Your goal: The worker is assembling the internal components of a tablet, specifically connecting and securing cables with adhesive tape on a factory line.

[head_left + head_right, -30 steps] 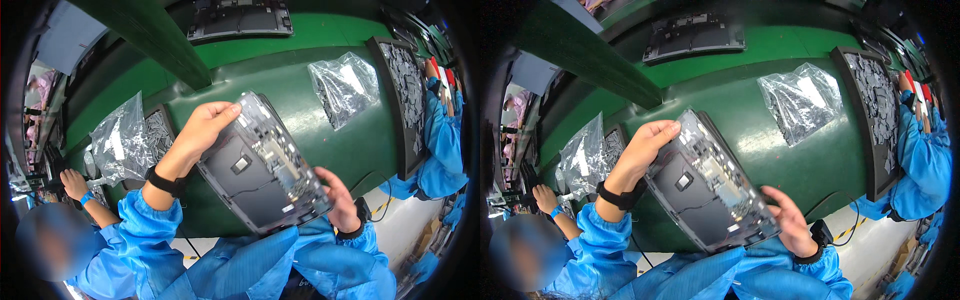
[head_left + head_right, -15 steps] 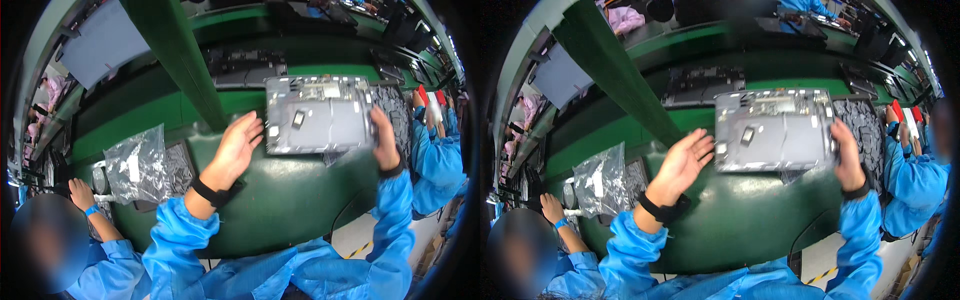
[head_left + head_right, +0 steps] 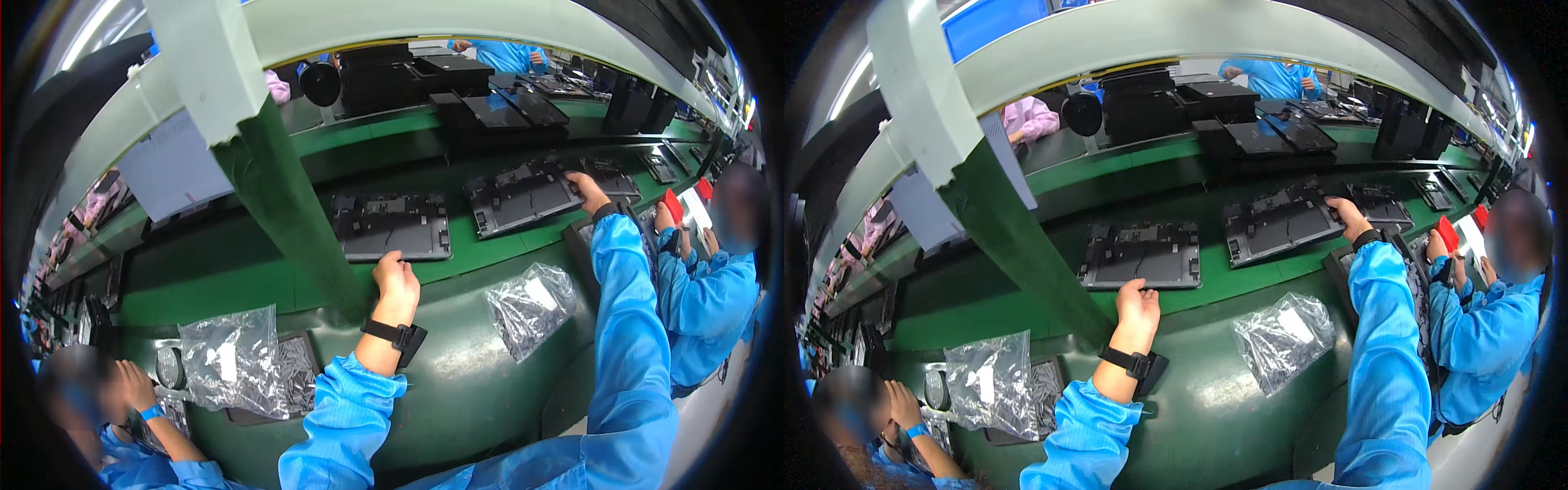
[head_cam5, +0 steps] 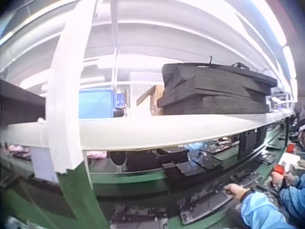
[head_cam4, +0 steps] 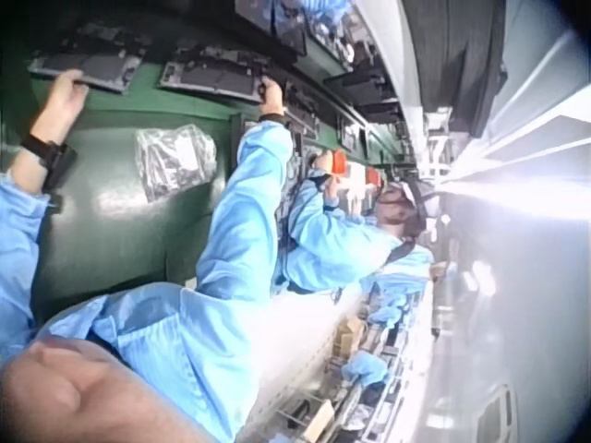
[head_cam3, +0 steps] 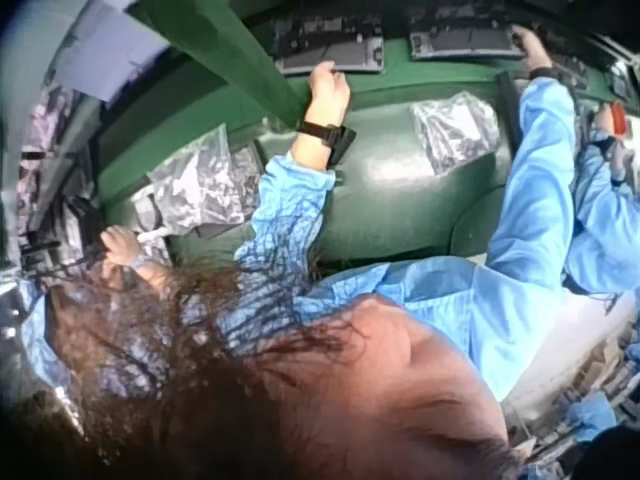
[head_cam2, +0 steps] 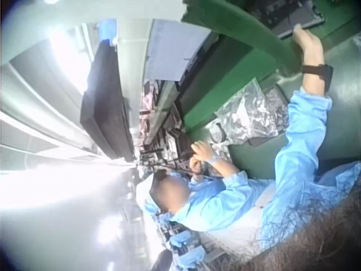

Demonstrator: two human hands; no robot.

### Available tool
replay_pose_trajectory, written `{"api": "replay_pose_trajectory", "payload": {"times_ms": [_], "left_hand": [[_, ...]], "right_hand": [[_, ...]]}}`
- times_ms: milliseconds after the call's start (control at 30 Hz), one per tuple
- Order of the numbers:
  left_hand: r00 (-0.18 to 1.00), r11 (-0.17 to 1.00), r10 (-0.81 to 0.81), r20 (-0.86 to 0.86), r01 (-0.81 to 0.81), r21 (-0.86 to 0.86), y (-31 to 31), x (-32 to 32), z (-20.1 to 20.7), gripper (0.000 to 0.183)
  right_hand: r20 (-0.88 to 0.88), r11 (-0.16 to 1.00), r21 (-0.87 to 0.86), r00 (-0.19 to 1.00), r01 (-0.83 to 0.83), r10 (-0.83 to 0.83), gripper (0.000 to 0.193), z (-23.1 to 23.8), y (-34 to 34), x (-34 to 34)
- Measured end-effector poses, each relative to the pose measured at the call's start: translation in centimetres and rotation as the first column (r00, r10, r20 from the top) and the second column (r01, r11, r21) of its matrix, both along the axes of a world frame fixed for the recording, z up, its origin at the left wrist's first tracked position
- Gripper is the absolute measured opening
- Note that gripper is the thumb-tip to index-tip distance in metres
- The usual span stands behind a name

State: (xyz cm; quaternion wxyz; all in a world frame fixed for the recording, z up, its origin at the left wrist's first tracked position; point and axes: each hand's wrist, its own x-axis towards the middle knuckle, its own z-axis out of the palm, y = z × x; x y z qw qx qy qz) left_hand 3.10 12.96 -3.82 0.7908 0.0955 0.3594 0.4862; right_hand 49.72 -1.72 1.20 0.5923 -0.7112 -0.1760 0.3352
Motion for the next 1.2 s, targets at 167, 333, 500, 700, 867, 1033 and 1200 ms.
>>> {"api": "replay_pose_trajectory", "payload": {"times_ms": [167,333,500,700,867,1033,1200], "left_hand": [[0.998,0.977,0.048,-0.041,-0.056,-0.204,2.2,0.0,-0.5,0.039],[0.941,0.978,0.014,-0.337,-0.084,-0.192,2.8,1.1,-0.3,0.038],[0.881,0.988,0.058,-0.47,-0.117,-0.097,4.5,2.3,-1.3,0.042],[0.887,0.971,0.238,-0.395,-0.221,0.089,4.0,2.8,0.5,0.054],[0.961,0.968,0.123,-0.248,-0.062,0.243,-0.2,0.9,2.9,0.057],[0.973,0.897,-0.223,-0.061,0.229,0.379,-7.6,-4.0,4.3,0.017],[0.781,0.719,-0.536,-0.321,0.621,0.312,-14.3,-12.0,5.9,0.036]], "right_hand": [[0.1,0.995,-0.089,0.994,-0.04,0.049,0.03,-1.1,2.4,0.7],[0.069,0.991,-0.132,0.997,-0.037,0.046,0.038,-1.9,3.1,-0.3],[0.357,0.995,-0.09,0.934,0.04,-0.005,0.034,0.2,2.2,-4.6],[0.274,0.975,0.175,0.958,-0.133,0.082,0.029,2.7,-1.0,-11.8],[0.358,0.906,0.323,0.922,-0.272,0.15,0.026,6.2,-6.6,-19.5],[0.26,0.838,0.508,0.963,-0.202,0.075,0.025,6.6,-10.7,-22.5],[0.313,0.898,0.394,0.947,-0.194,0.067,0.022,4.5,-14.5,-25.1]]}}
